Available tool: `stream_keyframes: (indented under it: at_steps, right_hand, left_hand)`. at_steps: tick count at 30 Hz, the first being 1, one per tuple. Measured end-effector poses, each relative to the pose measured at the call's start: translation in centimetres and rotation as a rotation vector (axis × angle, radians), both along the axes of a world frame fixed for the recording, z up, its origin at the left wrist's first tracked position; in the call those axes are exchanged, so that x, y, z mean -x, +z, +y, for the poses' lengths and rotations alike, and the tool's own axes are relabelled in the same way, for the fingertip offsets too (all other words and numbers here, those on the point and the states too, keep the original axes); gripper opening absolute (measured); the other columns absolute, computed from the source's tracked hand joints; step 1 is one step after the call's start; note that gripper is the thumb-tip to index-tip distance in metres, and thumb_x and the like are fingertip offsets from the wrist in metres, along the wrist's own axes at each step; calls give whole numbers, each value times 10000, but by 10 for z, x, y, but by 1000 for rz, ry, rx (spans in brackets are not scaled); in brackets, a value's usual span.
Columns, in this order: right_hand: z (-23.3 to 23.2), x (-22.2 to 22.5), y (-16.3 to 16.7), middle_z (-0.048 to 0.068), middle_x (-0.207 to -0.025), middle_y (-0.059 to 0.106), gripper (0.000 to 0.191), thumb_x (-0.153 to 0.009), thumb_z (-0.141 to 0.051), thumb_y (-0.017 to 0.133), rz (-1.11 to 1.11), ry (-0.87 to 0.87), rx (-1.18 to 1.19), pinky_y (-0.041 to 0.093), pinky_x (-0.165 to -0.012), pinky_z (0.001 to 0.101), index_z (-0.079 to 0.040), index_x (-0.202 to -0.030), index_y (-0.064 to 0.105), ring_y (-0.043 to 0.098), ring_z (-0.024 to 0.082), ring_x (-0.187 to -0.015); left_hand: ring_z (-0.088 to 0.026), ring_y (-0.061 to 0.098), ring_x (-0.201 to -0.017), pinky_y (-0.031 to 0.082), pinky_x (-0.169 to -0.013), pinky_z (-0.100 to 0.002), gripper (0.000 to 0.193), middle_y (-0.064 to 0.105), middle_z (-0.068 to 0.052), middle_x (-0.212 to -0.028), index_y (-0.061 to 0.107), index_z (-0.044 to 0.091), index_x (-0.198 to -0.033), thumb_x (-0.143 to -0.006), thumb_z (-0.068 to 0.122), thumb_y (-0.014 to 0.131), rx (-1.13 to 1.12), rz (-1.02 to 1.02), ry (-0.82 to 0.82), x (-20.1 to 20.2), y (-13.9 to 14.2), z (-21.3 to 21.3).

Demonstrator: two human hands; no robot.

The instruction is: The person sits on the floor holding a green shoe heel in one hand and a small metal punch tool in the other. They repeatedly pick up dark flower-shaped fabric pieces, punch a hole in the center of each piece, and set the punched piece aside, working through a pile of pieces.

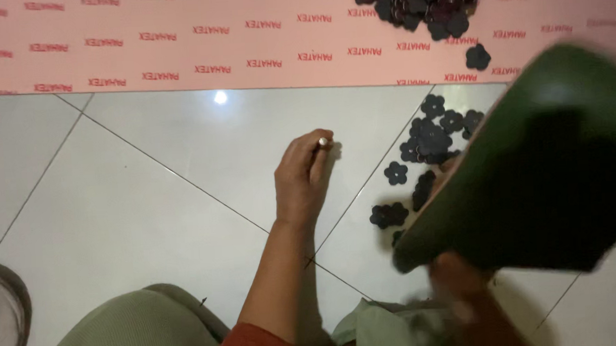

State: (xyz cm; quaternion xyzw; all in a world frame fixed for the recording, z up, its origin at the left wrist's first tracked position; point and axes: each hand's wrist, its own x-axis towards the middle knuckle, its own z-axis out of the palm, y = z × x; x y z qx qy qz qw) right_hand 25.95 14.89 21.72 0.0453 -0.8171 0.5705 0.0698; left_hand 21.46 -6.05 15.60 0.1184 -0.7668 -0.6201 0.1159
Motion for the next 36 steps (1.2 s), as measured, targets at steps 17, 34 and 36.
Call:
stream_keyframes:
  at_steps: [17, 34, 36]
  right_hand:
    - [-41, 15, 17, 117, -1184, 659, 633, -753, -159, 793, -186, 285, -318, 551, -929, 412, -24, -1330, 572, 659, 260, -1092]
    - [79, 62, -1, 69, -964, 599, 416, -1002, -415, 527, -390, -532, 788, 514, -703, 353, -54, -1206, 569, 603, 203, -816]
    - [81, 62, 3, 80, -904, 579, 480, -1016, -485, 474, -461, -597, 707, 479, -606, 364, -45, -1178, 574, 559, 205, -712]
  left_hand:
    - [-199, 724, -973, 597, -848, -333, 216, 716, -79, -1099, 680, 80, -1139, -947, -9, 639, 26, 42, -10, -2, -2, -2]
    - [-89, 636, -876, 514, -769, -233, 241, 714, -57, -1010, 574, 42, -1247, -1052, 145, 476, -447, -159, -343, 31, 25, 116]
    - [-117, 596, -824, 502, -734, -261, 243, 655, -62, -959, 596, 23, -1215, -1040, 131, 466, -498, -142, -174, 61, 23, 113]
